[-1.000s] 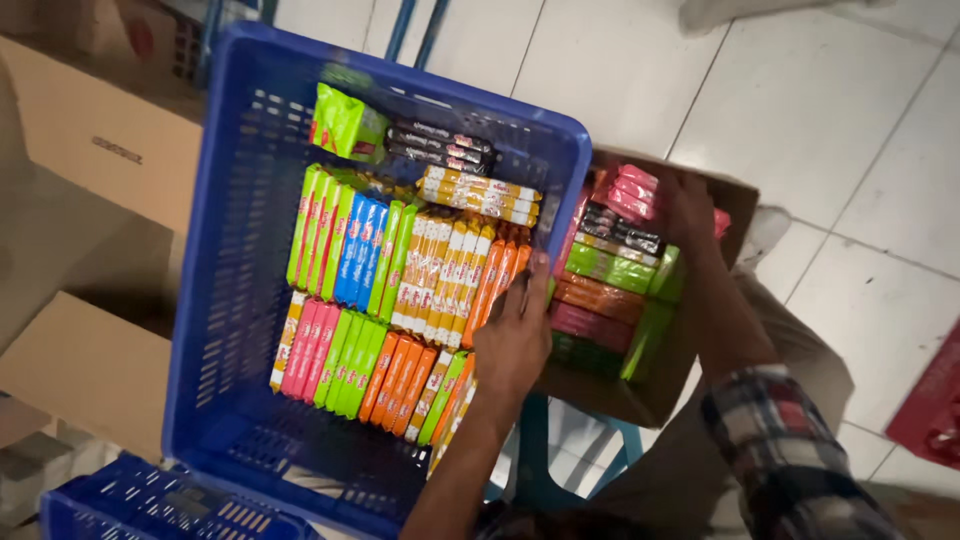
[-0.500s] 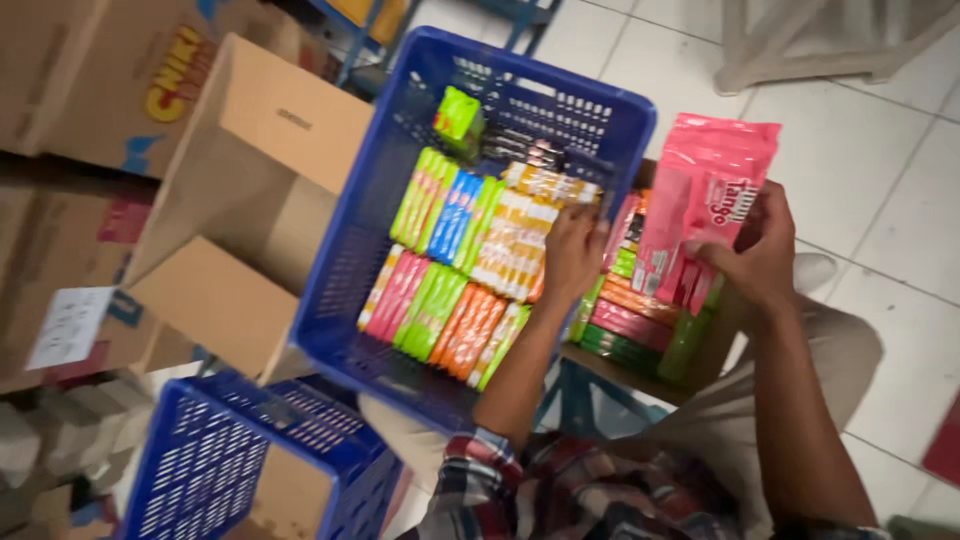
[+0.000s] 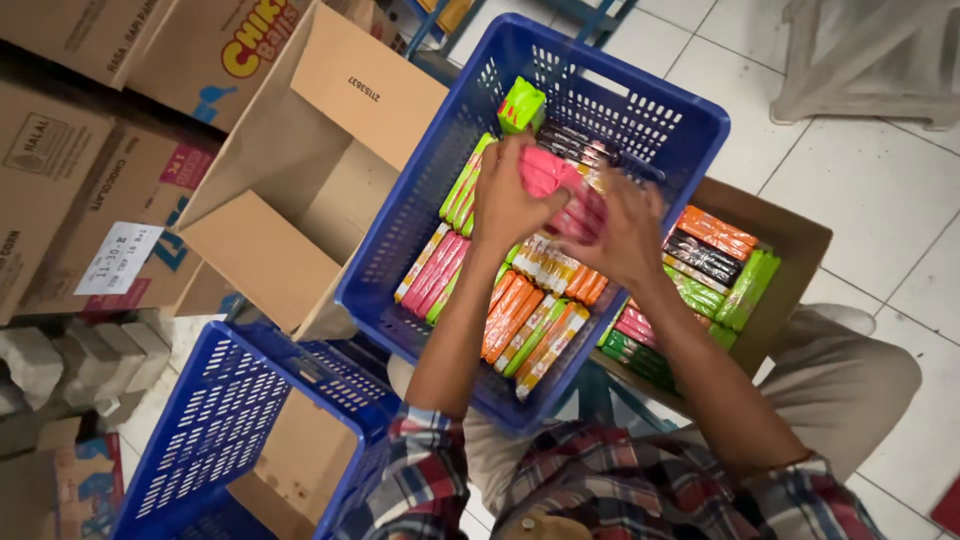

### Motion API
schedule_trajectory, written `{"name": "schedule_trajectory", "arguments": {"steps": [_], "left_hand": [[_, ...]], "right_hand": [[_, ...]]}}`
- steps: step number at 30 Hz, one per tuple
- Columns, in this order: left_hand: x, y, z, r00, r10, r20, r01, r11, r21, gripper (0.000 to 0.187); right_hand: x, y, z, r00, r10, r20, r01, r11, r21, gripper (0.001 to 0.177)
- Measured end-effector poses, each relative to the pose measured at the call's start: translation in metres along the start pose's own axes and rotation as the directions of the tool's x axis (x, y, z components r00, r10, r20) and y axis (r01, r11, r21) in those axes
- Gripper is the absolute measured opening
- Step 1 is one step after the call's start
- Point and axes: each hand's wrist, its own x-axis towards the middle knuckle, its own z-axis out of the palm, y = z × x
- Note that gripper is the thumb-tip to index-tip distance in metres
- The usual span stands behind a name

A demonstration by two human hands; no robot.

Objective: The person transfers small snack packets from a cardboard box into a blue plastic basket. They pick up packets in small groups and arrange them by color and orientation inside the basket.

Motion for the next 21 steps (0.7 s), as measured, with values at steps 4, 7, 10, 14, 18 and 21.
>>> {"name": "schedule_trajectory", "arguments": {"steps": [4,7,10,14,18,21], "left_hand": [[0.049,-0.032,0.032,0.949,0.261,-0.18,-0.24,0.962,0.126,0.081],[0.08,-0.042,0.05,0.954,0.271,-0.128,-0.241,0.948,0.209,0.075],[0.106,-0.055,0.069,0.956,0.28,-0.086,-0.247,0.929,0.274,0.074],[0.126,-0.078,0.093,0.957,0.288,-0.036,-0.262,0.91,0.321,0.076],[0.13,-0.1,0.113,0.961,0.277,-0.011,-0.257,0.908,0.33,0.079],[0.13,-0.105,0.116,0.961,0.265,0.085,-0.273,0.842,0.465,0.073]], "right_hand": [[-0.063,0.024,0.021,0.943,0.318,0.099,-0.228,0.834,-0.502,0.078],[-0.09,0.037,0.033,0.954,0.289,0.081,-0.181,0.771,-0.61,0.057],[-0.083,0.033,0.029,0.95,0.298,0.091,-0.212,0.832,-0.513,0.057],[-0.093,0.042,0.037,0.94,0.331,0.077,-0.247,0.821,-0.515,0.05],[-0.07,0.028,0.027,0.949,0.304,0.087,-0.213,0.818,-0.534,0.043],[-0.069,0.025,0.026,0.939,0.321,0.124,-0.227,0.849,-0.477,0.046]]}}
